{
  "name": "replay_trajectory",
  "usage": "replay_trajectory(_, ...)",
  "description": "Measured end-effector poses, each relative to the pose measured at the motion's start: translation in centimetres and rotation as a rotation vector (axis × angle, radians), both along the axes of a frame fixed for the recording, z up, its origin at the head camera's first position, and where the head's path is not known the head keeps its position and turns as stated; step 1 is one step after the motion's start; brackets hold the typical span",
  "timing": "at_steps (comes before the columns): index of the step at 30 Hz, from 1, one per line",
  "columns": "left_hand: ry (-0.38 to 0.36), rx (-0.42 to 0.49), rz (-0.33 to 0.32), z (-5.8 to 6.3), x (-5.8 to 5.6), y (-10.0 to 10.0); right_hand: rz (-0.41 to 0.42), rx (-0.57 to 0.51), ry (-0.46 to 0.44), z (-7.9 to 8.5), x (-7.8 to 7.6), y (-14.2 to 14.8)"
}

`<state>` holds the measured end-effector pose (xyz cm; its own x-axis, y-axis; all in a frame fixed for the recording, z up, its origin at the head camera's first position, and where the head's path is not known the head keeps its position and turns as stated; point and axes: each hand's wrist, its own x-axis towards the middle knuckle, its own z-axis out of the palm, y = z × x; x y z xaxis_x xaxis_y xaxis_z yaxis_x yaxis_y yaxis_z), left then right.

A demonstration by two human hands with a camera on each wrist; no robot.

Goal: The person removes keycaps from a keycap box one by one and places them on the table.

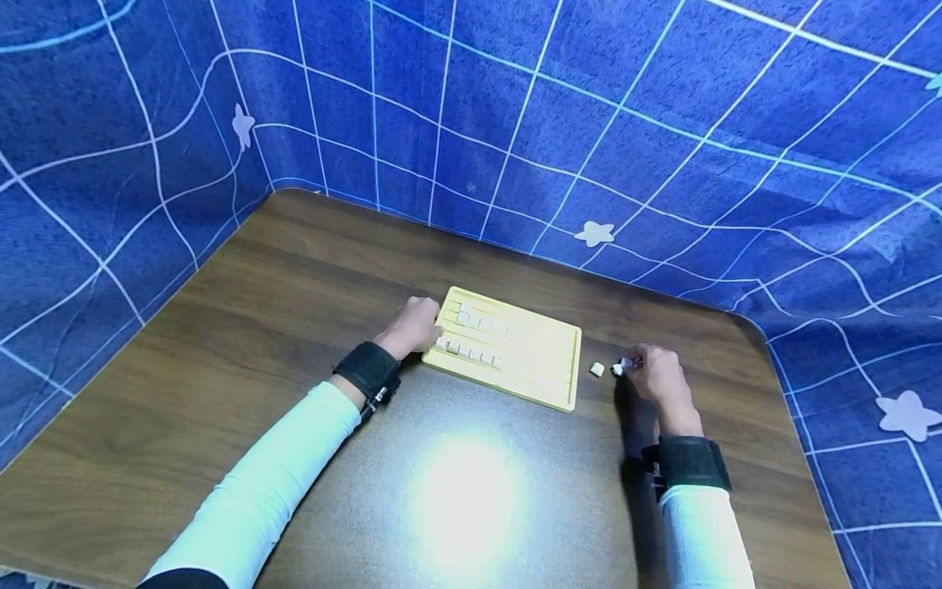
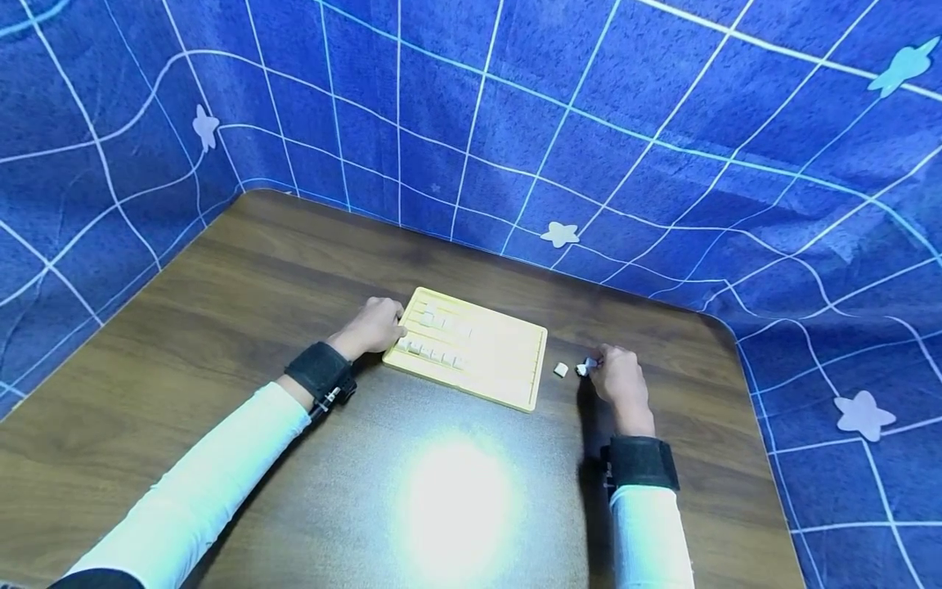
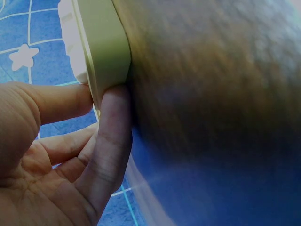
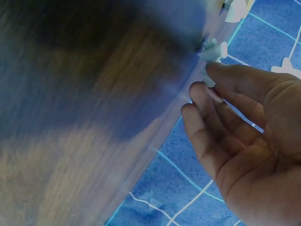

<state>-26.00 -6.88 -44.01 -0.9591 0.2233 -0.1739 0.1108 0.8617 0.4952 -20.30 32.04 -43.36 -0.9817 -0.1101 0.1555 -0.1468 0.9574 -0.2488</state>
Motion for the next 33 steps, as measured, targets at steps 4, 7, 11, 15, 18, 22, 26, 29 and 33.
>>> replay_trajectory(4,-0.002,0.004,-0.002,0.11,0.03,-0.01,-0.037,0.010,-0.071,0.03,0.08,-0.04)
replay_trajectory(7,0.010,-0.003,-0.004,0.17,-0.03,-0.03,-0.056,0.007,-0.098,0.01,0.11,-0.12)
replay_trajectory(11,0.009,0.001,0.005,0.24,-0.13,0.01,-0.088,-0.008,-0.107,-0.02,0.07,-0.09)
replay_trajectory(15,-0.002,0.004,0.011,0.29,-0.14,0.11,-0.125,-0.006,-0.137,0.03,0.09,-0.12)
replay_trajectory(18,-0.005,-0.002,0.013,0.25,-0.12,0.13,-0.140,0.001,-0.163,0.08,0.16,-0.14)
replay_trajectory(22,-0.007,-0.012,0.013,0.18,-0.06,0.12,-0.151,0.006,-0.193,0.03,0.24,-0.10)
replay_trajectory(26,-0.009,-0.007,0.013,0.14,-0.05,0.09,-0.158,0.007,-0.213,-0.03,0.30,-0.13)
replay_trajectory(29,-0.008,-0.007,0.011,0.08,-0.07,0.05,-0.155,0.000,-0.198,0.00,0.34,-0.21)
replay_trajectory(33,-0.004,-0.011,0.006,-0.03,-0.07,0.03,-0.137,0.008,-0.137,0.21,0.40,-0.51)
